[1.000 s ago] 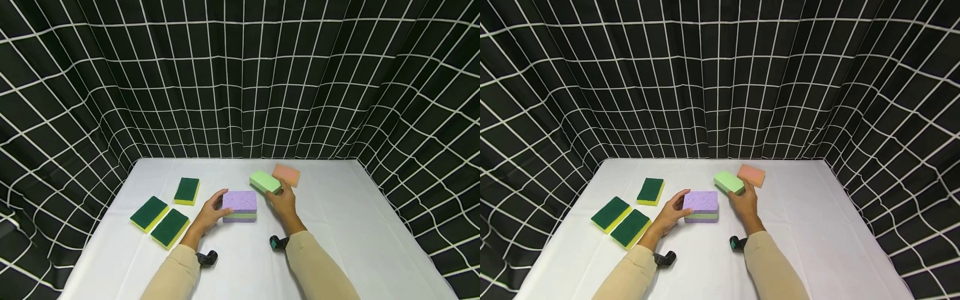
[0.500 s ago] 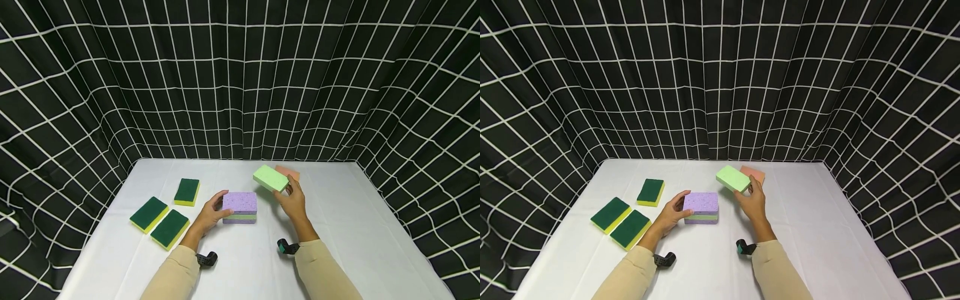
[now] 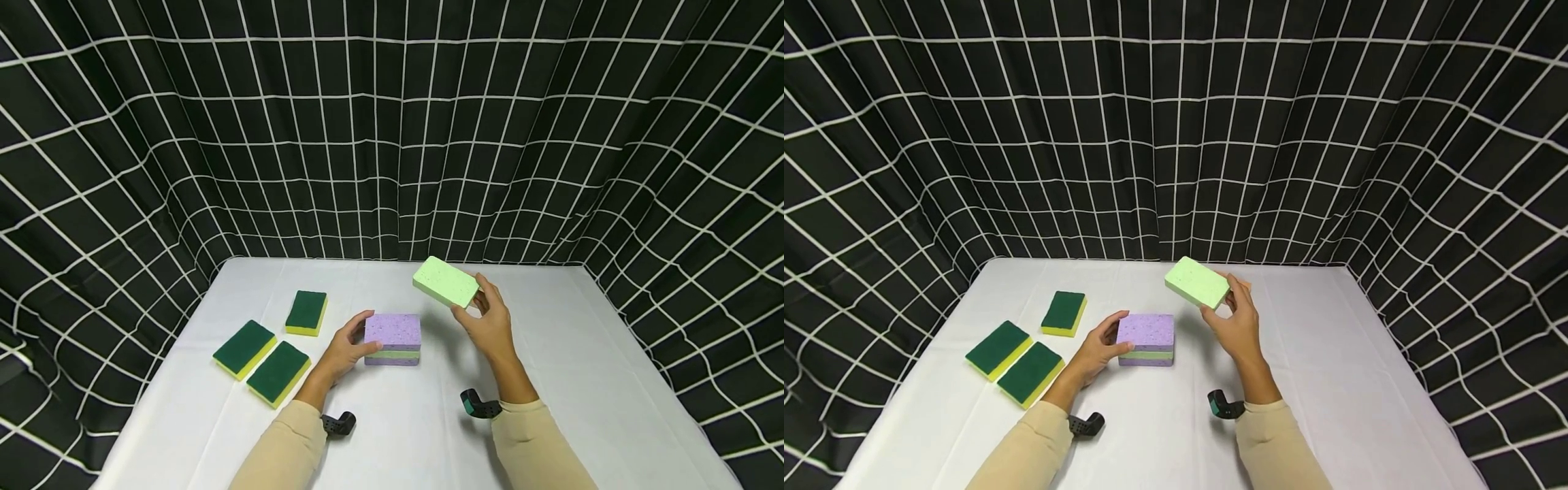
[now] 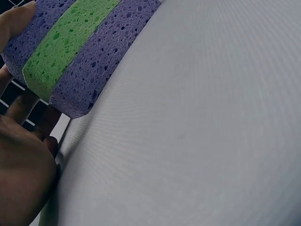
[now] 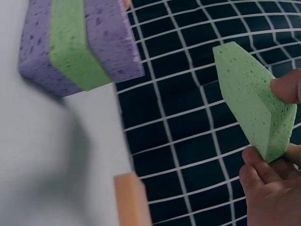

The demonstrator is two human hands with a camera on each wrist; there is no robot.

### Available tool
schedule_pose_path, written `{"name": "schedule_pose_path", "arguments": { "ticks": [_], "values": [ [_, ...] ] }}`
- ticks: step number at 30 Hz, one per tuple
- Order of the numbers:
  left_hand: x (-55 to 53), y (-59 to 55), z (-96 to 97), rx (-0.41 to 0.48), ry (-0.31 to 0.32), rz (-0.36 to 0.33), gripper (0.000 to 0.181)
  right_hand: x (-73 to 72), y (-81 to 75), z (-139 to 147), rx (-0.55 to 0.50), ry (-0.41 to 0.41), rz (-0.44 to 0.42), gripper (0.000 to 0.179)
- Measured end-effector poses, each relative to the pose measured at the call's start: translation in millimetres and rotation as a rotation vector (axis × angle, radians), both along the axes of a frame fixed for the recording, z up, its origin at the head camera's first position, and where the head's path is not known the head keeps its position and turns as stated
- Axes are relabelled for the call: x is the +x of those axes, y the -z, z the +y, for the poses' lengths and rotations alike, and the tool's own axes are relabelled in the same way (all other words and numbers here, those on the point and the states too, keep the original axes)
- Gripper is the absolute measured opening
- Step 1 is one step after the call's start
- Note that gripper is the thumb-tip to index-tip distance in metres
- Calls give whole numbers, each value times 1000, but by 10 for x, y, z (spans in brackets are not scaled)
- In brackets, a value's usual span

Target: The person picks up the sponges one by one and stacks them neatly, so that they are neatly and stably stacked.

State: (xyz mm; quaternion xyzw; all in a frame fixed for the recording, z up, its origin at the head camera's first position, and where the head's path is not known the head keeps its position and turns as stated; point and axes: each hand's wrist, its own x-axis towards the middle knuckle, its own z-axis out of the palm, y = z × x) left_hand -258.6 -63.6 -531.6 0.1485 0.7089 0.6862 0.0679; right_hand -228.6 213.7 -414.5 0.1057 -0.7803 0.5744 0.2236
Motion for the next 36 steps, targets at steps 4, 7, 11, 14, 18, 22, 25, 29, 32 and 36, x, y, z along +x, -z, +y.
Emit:
{"name": "schedule_pose_path", "arguments": {
  "ticks": [4,7,11,14,18,22,25,29,32,36],
  "values": [
    [-15,44,1,-12,-15,14,73,101,-142,-18,4,-29,8,73],
    [-20,50,1,-16,-25,16,73,140,-205,-13,22,-54,21,74],
    [-21,43,2,-10,-23,14,73,171,-247,0,32,-110,63,74],
    [-26,46,1,-7,-21,11,74,176,-267,-2,11,-179,114,75],
    [-23,48,-1,0,-14,11,73,152,-258,-4,-25,-272,167,76],
    [4,0,-8,9,-6,7,73,75,-162,-2,-48,-341,171,80],
    [7,-7,-10,4,-13,2,72,9,-77,-20,-68,-387,149,80],
    [-10,14,-7,-9,-20,-11,73,-45,-11,-65,-95,-417,106,80],
    [-11,5,-3,-18,-16,-25,73,-50,-6,-107,-105,-435,81,79],
    [-15,-22,10,-18,-7,-29,74,-9,-67,-180,-111,-459,51,77]
  ]
}}
